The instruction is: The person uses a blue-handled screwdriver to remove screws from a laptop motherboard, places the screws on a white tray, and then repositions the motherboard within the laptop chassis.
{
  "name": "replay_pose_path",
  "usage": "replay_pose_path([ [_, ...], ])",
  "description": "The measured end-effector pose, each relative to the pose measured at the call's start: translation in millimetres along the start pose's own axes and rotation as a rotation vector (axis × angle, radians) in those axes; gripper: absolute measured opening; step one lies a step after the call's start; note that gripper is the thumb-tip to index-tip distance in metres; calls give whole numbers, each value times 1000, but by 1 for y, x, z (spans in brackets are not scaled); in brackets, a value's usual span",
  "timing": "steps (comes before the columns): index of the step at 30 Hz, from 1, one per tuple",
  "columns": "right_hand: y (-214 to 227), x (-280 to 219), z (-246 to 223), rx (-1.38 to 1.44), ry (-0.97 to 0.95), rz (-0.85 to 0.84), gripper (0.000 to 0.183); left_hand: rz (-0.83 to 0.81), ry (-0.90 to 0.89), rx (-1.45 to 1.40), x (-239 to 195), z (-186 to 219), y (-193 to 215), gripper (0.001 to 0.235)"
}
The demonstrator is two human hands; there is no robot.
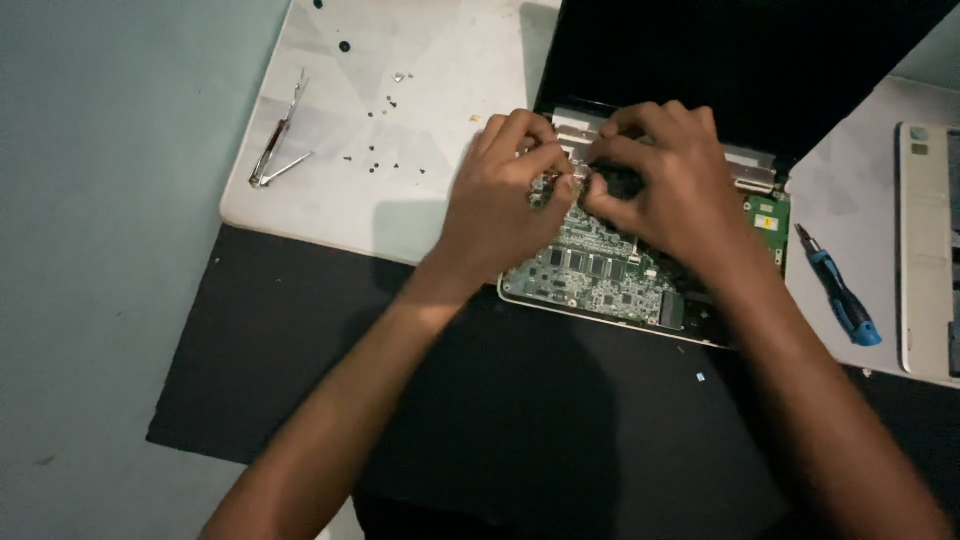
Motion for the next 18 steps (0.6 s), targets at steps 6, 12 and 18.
replay_pose_path([
  [6,-5,-3,4,44,-9,42,33,-31,-245,222,6,0,13,16],
  [12,-10,-6,8,26,26,109,36,-221,-314,144,11,2,27,20],
  [18,-12,-4,8,30,17,133,30,-295,-342,478,10,20,26,24],
])
Point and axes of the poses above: each hand's wrist, its own x-axis towards the middle knuckle, its own y-axis out of the back of the hand, z = x × y, the point moved 1 cm from there along x, towards the middle knuckle, and after that the axes turned 2 degrees about z, right-handed, at the moved point
